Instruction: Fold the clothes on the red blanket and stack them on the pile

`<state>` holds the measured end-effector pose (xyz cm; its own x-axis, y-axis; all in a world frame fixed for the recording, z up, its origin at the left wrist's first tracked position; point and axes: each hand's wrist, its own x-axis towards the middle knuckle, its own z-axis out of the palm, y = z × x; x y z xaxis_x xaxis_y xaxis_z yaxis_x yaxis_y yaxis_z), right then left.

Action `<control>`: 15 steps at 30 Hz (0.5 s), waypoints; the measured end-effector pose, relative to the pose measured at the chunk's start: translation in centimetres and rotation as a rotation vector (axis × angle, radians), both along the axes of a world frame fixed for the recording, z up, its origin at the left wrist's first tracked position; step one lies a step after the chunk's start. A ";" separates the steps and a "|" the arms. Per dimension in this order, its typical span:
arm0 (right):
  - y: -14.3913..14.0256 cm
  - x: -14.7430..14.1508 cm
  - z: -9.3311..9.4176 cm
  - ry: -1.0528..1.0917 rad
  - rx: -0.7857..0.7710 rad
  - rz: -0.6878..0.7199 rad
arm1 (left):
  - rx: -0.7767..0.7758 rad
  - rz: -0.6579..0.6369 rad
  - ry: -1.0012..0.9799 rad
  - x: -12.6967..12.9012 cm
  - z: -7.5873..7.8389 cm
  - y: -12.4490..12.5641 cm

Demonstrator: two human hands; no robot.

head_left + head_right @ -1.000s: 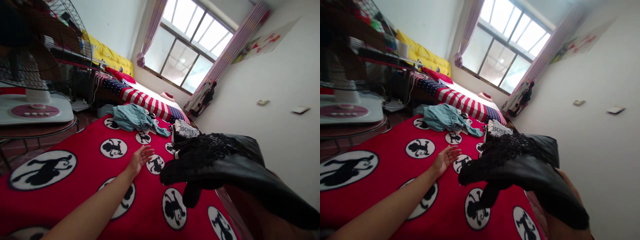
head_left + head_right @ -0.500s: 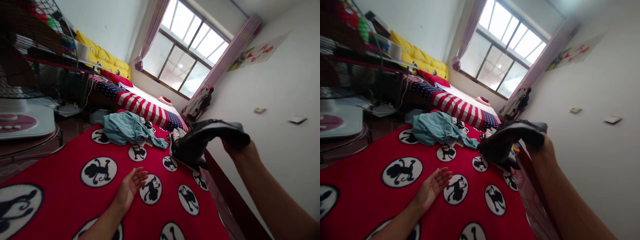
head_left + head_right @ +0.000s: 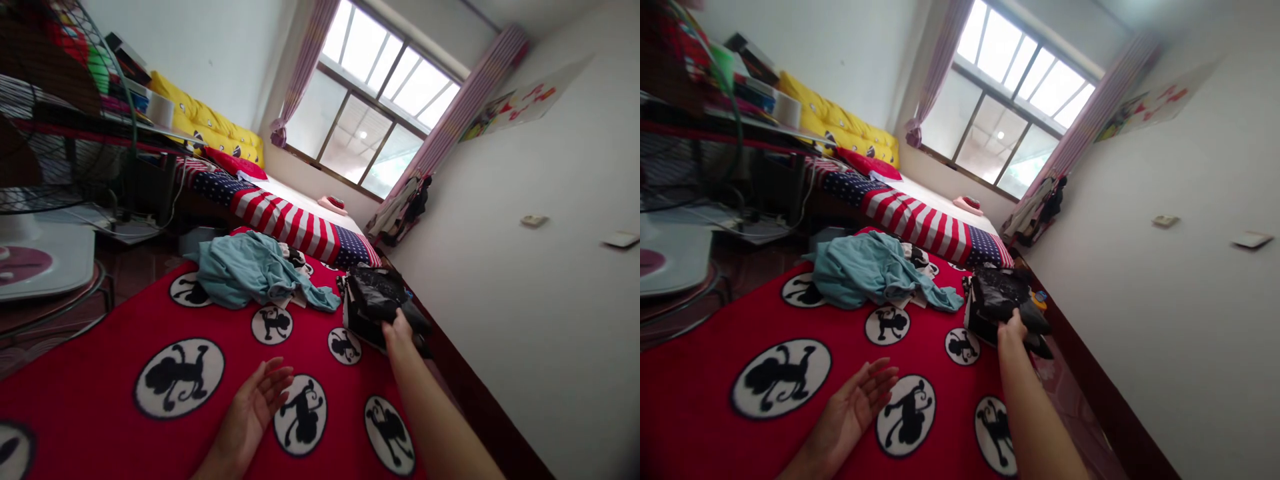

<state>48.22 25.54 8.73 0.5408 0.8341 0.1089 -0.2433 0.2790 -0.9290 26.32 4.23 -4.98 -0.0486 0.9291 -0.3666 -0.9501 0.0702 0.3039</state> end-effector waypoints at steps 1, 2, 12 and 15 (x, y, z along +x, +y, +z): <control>-1.3 0.0 -2.0 0.024 -0.029 -0.012 | 0.002 0.000 0.005 0.0 0.0 0.1; -2.8 0.1 -3.7 0.045 -0.051 -0.012 | 0.003 0.000 0.011 0.0 0.1 0.1; -15.9 -1.0 -16.3 -0.365 -0.158 0.296 | 0.025 -0.025 0.076 -0.4 -0.2 -0.4; -16.8 -1.5 -16.7 -0.558 -0.087 0.344 | 0.035 -0.027 0.103 -0.4 -0.6 -0.3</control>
<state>46.69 8.76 -7.97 0.1236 0.9675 0.2205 0.2192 0.1901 -0.9570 25.93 3.88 -5.62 -0.0591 0.9427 -0.3285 -0.9118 0.0830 0.4022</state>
